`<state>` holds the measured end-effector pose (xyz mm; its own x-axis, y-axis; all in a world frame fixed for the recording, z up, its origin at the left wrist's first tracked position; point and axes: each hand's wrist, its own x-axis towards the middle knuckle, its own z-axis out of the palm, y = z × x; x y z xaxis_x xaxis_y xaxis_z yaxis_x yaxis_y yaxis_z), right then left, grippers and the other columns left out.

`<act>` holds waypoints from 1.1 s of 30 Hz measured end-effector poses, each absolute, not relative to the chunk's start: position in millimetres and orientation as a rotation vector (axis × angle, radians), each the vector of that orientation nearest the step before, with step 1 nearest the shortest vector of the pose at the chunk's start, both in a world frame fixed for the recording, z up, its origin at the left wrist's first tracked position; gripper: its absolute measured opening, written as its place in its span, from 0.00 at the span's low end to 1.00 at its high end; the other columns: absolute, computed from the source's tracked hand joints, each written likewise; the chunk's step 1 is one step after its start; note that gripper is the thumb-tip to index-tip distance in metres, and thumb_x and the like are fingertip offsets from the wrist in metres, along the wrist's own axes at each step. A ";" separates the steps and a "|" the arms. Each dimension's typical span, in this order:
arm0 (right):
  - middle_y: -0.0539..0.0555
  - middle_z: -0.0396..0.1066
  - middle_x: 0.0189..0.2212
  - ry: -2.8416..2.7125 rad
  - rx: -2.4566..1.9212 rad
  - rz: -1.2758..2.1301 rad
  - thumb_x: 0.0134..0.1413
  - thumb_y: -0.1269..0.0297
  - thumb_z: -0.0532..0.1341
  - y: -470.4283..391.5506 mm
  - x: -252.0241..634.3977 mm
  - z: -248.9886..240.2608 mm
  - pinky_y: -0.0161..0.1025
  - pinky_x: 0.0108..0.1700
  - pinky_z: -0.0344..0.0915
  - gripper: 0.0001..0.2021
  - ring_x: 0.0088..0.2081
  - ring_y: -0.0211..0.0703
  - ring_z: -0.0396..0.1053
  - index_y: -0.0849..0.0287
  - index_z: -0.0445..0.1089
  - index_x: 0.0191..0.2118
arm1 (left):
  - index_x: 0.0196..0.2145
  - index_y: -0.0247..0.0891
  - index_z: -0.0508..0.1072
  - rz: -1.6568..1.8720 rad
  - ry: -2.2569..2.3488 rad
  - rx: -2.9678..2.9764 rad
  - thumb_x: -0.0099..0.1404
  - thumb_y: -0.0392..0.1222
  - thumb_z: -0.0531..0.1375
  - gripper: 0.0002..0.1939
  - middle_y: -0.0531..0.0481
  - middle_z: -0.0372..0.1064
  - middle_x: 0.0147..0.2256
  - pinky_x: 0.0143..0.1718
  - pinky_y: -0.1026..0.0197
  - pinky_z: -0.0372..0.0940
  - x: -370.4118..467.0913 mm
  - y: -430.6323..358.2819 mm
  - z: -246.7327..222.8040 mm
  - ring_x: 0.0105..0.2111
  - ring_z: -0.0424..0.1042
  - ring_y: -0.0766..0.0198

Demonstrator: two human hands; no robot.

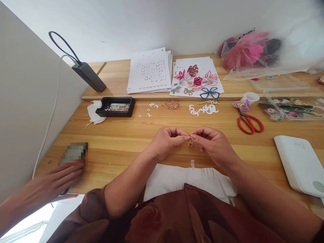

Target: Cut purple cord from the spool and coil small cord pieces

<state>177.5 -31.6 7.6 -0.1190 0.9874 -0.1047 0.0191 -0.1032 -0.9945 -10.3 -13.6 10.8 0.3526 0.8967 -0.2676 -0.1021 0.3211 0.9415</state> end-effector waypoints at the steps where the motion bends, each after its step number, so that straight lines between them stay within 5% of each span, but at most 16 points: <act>1: 0.48 0.72 0.25 -1.238 -1.238 1.378 0.51 0.55 0.73 -32.7 175.8 6.1 0.35 0.23 0.56 0.11 0.21 0.33 0.59 0.57 0.77 0.30 | 0.26 0.35 0.77 0.855 0.996 0.986 0.50 0.47 0.73 0.14 0.52 0.70 0.23 0.27 0.65 0.57 -9.3 -13.1 10.2 0.22 0.61 0.72; 13: 0.51 0.74 0.26 -1.825 -1.230 0.542 0.60 0.67 0.65 -49.9 172.8 13.8 0.41 0.29 0.61 0.05 0.25 0.40 0.65 0.53 0.77 0.33 | 0.26 0.35 0.77 0.889 1.178 1.164 0.50 0.42 0.71 0.10 0.50 0.74 0.26 0.27 0.65 0.60 -8.6 -12.9 10.2 0.25 0.66 0.69; 21: 0.51 0.76 0.28 -1.553 -1.293 0.959 0.57 0.62 0.69 -35.1 180.6 14.3 0.40 0.31 0.64 0.04 0.28 0.41 0.68 0.52 0.78 0.31 | 0.27 0.35 0.79 0.713 1.055 1.161 0.51 0.43 0.71 0.10 0.51 0.73 0.25 0.25 0.65 0.54 -12.5 -15.3 13.2 0.23 0.62 0.71; 26: 0.48 0.72 0.25 -1.231 -1.280 1.373 0.49 0.53 0.73 -30.8 176.5 3.4 0.36 0.22 0.56 0.12 0.20 0.33 0.58 0.56 0.76 0.30 | 0.27 0.35 0.79 0.817 1.005 1.057 0.50 0.47 0.73 0.13 0.51 0.71 0.24 0.26 0.64 0.56 -10.6 -11.9 10.2 0.23 0.61 0.71; 33: 0.50 0.74 0.24 -1.657 -1.323 0.836 0.58 0.63 0.66 -48.1 168.7 2.8 0.39 0.28 0.61 0.06 0.24 0.38 0.64 0.55 0.77 0.31 | 0.26 0.35 0.77 1.001 1.128 1.011 0.48 0.48 0.74 0.15 0.51 0.73 0.25 0.28 0.64 0.59 -5.7 -10.1 5.0 0.23 0.63 0.71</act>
<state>168.7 -48.1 2.8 -0.0942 0.9751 0.2007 0.4181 0.2217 -0.8810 -5.7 -10.1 5.0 0.1430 0.9647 -0.2212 -0.1047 0.2370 0.9659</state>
